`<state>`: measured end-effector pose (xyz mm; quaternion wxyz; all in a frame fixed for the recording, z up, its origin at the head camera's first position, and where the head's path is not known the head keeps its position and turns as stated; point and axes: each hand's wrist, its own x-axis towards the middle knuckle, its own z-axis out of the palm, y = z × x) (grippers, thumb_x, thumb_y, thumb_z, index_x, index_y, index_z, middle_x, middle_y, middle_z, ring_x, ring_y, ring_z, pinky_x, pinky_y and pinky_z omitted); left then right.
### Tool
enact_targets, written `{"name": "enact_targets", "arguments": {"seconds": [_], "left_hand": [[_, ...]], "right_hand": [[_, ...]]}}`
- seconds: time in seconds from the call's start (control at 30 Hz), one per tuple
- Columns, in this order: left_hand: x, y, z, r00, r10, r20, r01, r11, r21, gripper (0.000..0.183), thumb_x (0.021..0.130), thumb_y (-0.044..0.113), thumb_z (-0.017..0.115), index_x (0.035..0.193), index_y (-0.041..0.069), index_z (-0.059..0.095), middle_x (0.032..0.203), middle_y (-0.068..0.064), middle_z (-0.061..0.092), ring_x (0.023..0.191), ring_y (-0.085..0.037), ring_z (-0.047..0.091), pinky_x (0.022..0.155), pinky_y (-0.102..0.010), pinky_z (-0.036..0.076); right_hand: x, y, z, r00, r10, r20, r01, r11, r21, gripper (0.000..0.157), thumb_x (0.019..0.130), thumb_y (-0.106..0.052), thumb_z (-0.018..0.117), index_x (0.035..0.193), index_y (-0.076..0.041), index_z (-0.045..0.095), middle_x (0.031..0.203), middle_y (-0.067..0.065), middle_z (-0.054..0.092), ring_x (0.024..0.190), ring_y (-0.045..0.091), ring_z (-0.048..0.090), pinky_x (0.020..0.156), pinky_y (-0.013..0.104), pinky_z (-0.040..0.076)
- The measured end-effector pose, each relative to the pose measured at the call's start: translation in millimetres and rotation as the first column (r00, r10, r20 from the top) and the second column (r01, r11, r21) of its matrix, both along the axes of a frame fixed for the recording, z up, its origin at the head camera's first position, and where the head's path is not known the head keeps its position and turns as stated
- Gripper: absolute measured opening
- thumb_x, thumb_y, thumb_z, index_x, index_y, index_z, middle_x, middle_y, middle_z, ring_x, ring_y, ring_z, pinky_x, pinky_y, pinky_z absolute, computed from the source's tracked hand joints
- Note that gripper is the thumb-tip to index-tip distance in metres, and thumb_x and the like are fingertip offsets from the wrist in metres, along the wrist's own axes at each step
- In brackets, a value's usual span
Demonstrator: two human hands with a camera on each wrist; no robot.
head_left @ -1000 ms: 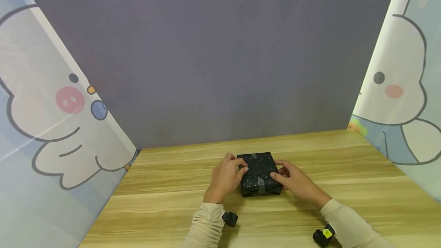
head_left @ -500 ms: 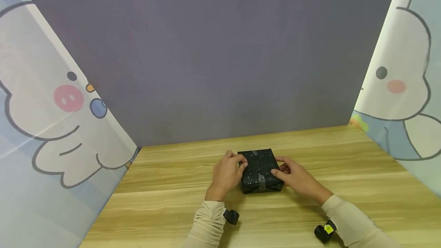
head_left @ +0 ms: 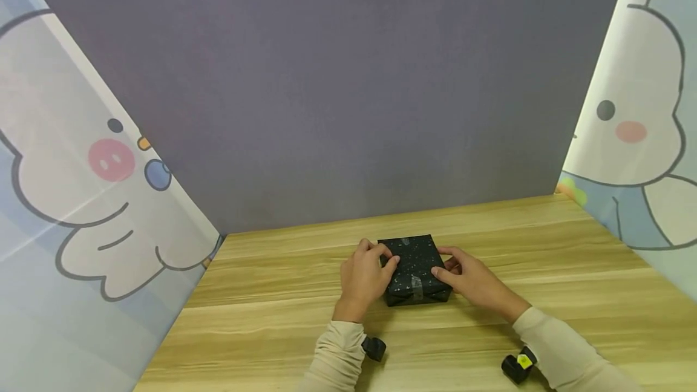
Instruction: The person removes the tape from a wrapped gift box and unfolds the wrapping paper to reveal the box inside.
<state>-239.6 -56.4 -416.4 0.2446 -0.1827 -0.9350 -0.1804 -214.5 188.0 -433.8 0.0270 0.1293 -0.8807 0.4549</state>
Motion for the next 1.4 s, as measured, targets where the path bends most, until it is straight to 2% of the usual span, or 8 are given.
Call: {"name": "enact_targets", "arguments": {"seconds": [0.23,0.53,0.7,0.83,0.97,1.13,1.23,1.4], "left_hand": [[2.2,2.7,0.0,0.999,0.038,0.024,-0.038,0.999,0.021,0.023,0.091,0.048,0.072,0.089,0.025,0.071,0.092,0.002,0.058,0.050,-0.003,0.039,0.041,-0.022,0.031],[1.4,2.3,2.9,0.999,0.043,0.029,-0.045,0.997,0.067,0.018,0.090,0.038,0.076,0.089,0.021,0.071,0.090,0.001,0.060,0.051,-0.006,0.043,0.042,-0.025,0.034],[2.1,1.7,2.9,0.997,0.061,0.040,-0.064,0.996,0.061,0.019,0.089,0.037,0.077,0.085,0.020,0.070,0.091,0.000,0.062,0.051,-0.007,0.045,0.042,-0.026,0.035],[4.2,3.8,3.1,0.998,0.067,0.001,-0.067,0.997,0.040,0.015,0.089,0.035,0.077,0.086,0.021,0.074,0.094,-0.001,0.065,0.055,-0.009,0.052,0.043,-0.026,0.039],[6.8,7.1,3.5,0.997,0.070,-0.042,-0.069,0.997,0.030,0.012,0.089,0.032,0.077,0.086,0.020,0.076,0.096,-0.002,0.067,0.066,-0.014,0.062,0.046,-0.028,0.044],[8.9,9.6,5.0,0.995,0.083,-0.047,-0.081,0.996,0.039,0.011,0.088,0.030,0.079,0.085,0.020,0.078,0.099,-0.001,0.068,0.078,-0.018,0.067,0.049,-0.031,0.048],[9.1,10.3,6.1,0.995,0.091,-0.043,-0.089,0.995,0.043,0.010,0.087,0.030,0.079,0.083,0.021,0.077,0.098,0.000,0.069,0.079,-0.018,0.067,0.050,-0.032,0.049],[8.7,11.5,5.8,0.994,0.096,-0.045,-0.095,0.995,0.032,0.017,0.086,0.036,0.080,0.081,0.021,0.075,0.091,0.002,0.066,0.069,-0.015,0.063,0.049,-0.030,0.047]], "right_hand": [[0.7,-0.5,0.2,1.000,0.009,-0.010,-0.009,1.000,0.005,0.066,0.099,-0.041,0.064,0.146,0.001,0.046,0.114,0.014,0.064,0.099,0.022,0.063,0.080,0.043,0.054],[1.9,-1.4,3.5,1.000,0.010,-0.002,-0.010,1.000,-0.003,0.066,0.099,-0.041,0.064,0.146,0.001,0.045,0.115,0.015,0.063,0.100,0.023,0.062,0.081,0.043,0.054],[1.8,-1.7,3.0,1.000,0.014,0.001,-0.014,1.000,-0.002,0.066,0.099,-0.041,0.064,0.146,0.001,0.045,0.116,0.015,0.063,0.100,0.023,0.062,0.080,0.043,0.054],[1.8,-1.1,1.8,1.000,0.014,0.012,-0.014,1.000,-0.005,0.067,0.099,-0.042,0.063,0.147,0.000,0.044,0.118,0.015,0.062,0.102,0.024,0.062,0.081,0.044,0.054],[1.2,-0.1,1.1,1.000,0.012,0.017,-0.012,1.000,-0.005,0.067,0.099,-0.043,0.063,0.148,0.000,0.044,0.119,0.016,0.062,0.102,0.025,0.061,0.081,0.044,0.054],[0.8,-0.3,0.7,1.000,0.013,0.017,-0.013,1.000,-0.002,0.068,0.099,-0.043,0.063,0.148,0.000,0.044,0.118,0.015,0.062,0.101,0.024,0.062,0.081,0.044,0.054],[1.0,-0.5,0.4,1.000,0.013,0.014,-0.013,1.000,-0.001,0.068,0.099,-0.043,0.063,0.147,0.000,0.044,0.116,0.015,0.062,0.100,0.023,0.062,0.080,0.043,0.054],[0.8,-0.2,0.2,1.000,0.015,0.005,-0.015,1.000,0.001,0.067,0.099,-0.042,0.063,0.147,0.001,0.044,0.115,0.014,0.063,0.099,0.022,0.062,0.080,0.042,0.054]]}}
